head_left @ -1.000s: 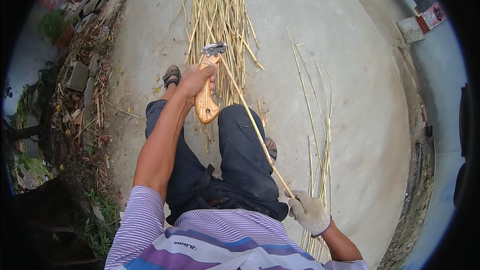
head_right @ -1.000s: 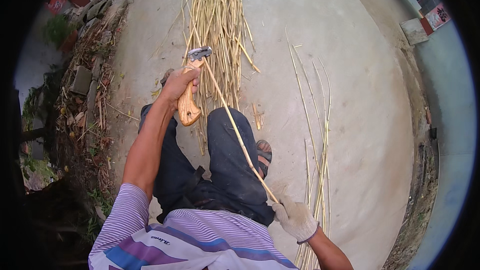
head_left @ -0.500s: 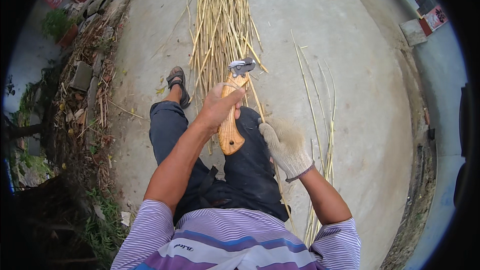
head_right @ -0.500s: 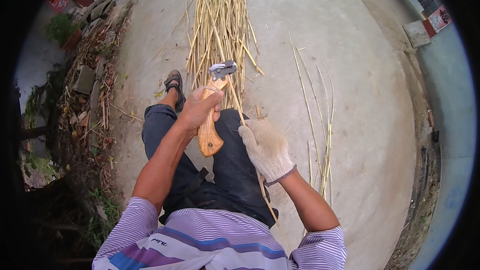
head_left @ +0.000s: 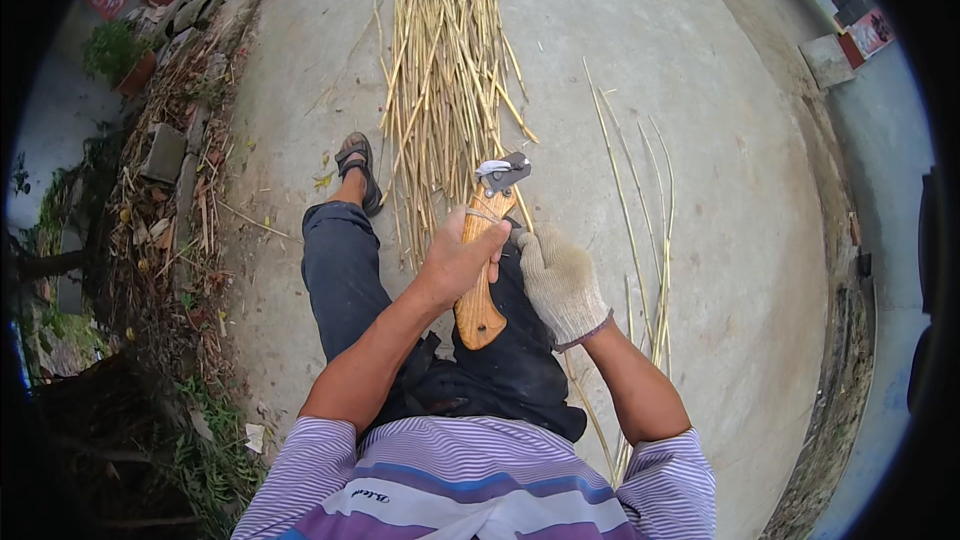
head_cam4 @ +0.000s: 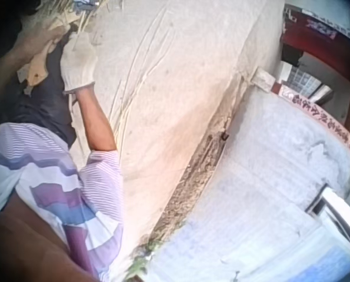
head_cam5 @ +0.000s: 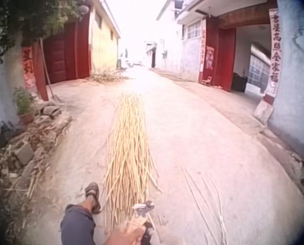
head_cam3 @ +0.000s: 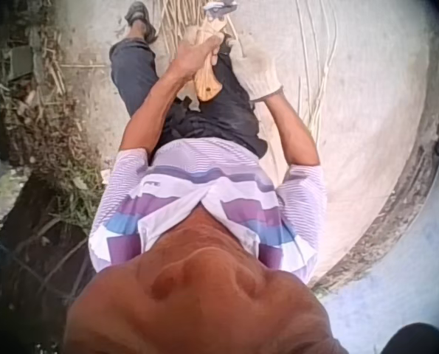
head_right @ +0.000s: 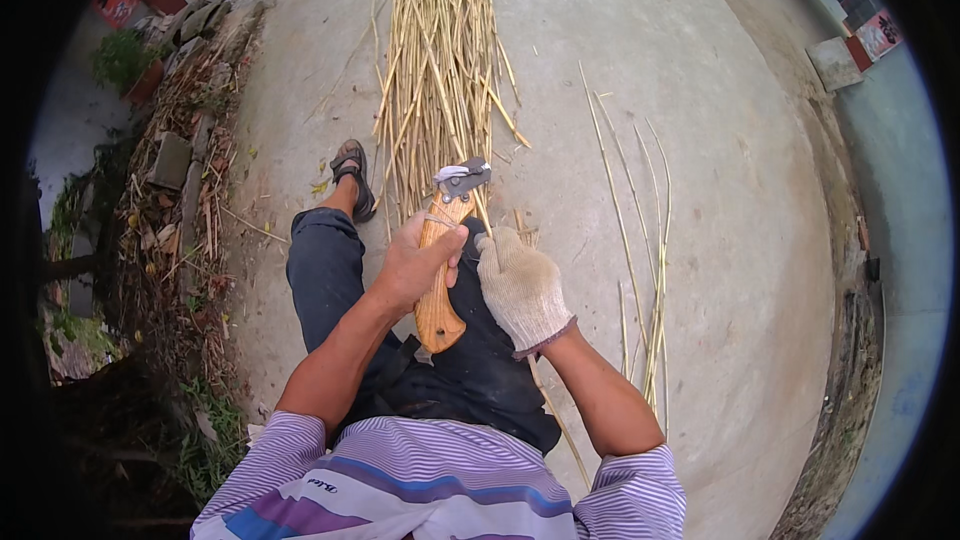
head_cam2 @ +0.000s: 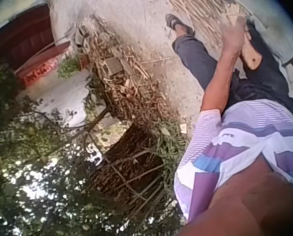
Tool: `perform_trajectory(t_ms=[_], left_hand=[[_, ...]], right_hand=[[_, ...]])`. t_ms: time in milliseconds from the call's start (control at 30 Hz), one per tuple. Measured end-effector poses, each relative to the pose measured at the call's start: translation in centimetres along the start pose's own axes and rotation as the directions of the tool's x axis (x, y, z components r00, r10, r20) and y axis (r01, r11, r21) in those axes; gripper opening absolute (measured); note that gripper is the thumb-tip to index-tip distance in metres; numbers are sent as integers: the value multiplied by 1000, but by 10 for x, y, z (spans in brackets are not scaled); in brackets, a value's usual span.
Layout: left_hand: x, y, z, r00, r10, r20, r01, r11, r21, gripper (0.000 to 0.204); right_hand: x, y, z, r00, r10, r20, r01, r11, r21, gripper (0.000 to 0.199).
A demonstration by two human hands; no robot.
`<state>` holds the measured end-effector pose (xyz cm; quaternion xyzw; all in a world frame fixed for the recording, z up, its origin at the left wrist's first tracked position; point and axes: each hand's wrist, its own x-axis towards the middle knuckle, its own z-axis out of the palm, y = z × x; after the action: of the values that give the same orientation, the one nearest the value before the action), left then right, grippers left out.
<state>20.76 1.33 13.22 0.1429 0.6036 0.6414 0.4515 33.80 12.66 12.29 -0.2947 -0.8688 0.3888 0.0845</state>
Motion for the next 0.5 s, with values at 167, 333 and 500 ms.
perform_trajectory(t_ms=[167, 333, 500], left_hand=[[37, 30, -47, 996, -10, -92, 13, 999, 31, 23], [109, 54, -177, 917, 14, -398, -130, 955, -268, 14], [113, 65, -221, 881, 31, -472, -96, 989, -114, 16]], right_hand=[[-46, 2, -18, 994, -28, 105, 26, 1000, 17, 20], [-147, 15, -44, 951, -64, 302, 82, 996, -47, 20], [-228, 52, -80, 900, 92, 426, -33, 989, -143, 25]])
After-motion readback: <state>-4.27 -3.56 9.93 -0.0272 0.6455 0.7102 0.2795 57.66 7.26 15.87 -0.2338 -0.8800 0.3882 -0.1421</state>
